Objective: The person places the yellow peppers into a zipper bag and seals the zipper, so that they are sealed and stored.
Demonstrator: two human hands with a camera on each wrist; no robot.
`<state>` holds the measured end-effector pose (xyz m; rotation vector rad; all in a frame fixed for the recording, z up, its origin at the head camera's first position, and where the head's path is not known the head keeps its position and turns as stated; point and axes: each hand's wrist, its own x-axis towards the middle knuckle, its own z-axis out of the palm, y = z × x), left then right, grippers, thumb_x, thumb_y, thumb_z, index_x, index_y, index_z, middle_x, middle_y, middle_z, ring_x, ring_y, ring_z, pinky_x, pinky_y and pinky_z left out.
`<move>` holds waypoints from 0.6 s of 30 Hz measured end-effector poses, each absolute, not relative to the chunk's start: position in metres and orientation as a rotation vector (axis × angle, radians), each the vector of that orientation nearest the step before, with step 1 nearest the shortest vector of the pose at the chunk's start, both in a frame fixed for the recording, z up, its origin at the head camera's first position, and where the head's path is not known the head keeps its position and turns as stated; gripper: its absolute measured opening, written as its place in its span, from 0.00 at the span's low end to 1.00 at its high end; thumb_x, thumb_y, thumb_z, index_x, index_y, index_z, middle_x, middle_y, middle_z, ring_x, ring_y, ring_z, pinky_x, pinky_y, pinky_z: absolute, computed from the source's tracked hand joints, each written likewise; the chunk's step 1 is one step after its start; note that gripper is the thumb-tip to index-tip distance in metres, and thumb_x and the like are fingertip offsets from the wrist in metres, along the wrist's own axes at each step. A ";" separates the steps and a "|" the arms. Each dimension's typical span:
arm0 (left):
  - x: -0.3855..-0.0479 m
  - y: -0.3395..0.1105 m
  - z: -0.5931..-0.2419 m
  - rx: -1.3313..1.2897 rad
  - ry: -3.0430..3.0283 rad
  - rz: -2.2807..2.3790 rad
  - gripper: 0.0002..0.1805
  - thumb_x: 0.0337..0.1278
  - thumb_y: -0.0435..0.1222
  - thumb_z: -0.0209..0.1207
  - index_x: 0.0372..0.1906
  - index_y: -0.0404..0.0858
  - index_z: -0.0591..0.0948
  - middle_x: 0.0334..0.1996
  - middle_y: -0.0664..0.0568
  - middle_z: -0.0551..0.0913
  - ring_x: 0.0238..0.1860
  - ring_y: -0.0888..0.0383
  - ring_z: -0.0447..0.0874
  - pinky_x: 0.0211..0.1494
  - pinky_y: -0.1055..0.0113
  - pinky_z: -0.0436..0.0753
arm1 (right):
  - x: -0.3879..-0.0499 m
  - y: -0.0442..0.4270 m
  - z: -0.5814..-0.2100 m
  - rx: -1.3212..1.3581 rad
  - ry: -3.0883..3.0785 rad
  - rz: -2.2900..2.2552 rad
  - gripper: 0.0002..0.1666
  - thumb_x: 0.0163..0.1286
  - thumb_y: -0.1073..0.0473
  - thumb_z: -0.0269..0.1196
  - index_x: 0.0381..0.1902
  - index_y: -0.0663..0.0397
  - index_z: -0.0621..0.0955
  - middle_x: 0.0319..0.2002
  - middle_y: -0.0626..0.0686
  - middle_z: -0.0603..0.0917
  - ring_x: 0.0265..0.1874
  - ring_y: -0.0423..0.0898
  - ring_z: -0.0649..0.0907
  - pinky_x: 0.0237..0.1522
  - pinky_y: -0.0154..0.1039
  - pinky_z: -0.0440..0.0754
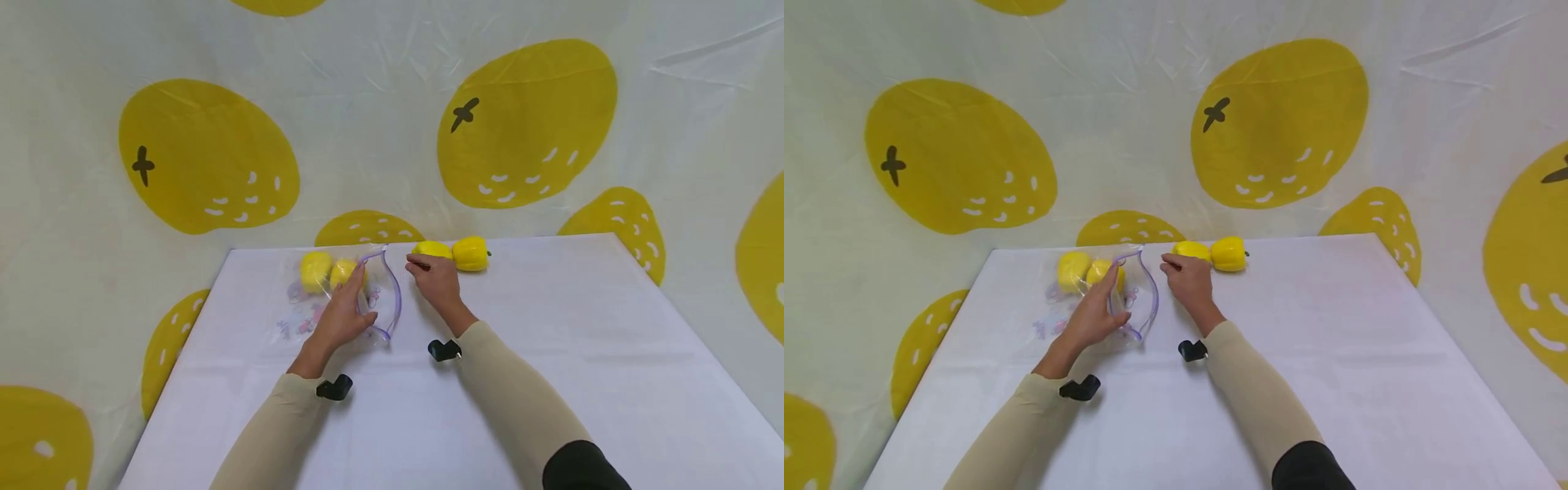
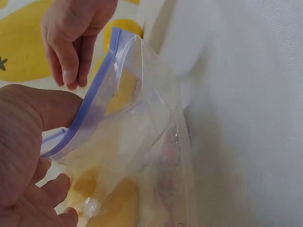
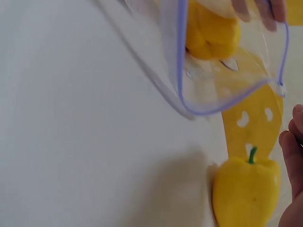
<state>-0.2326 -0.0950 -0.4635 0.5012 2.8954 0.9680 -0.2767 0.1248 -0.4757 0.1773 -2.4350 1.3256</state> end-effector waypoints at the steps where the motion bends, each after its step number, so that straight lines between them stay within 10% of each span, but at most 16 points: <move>1: -0.233 -0.095 -0.463 0.491 2.891 0.975 0.57 0.58 0.37 0.71 0.85 0.40 0.48 0.86 0.49 0.51 0.85 0.45 0.53 0.88 0.47 0.45 | -0.277 0.129 -0.474 0.164 -2.431 1.336 0.15 0.68 0.61 0.71 0.52 0.57 0.90 0.46 0.57 0.93 0.50 0.54 0.91 0.57 0.49 0.88; 18: -0.232 -0.089 -0.465 0.481 2.907 0.978 0.57 0.59 0.37 0.71 0.86 0.41 0.47 0.86 0.49 0.52 0.85 0.47 0.54 0.88 0.47 0.45 | -0.293 0.196 -0.460 0.005 -2.393 1.235 0.17 0.69 0.60 0.71 0.54 0.59 0.89 0.53 0.60 0.91 0.56 0.58 0.89 0.63 0.53 0.85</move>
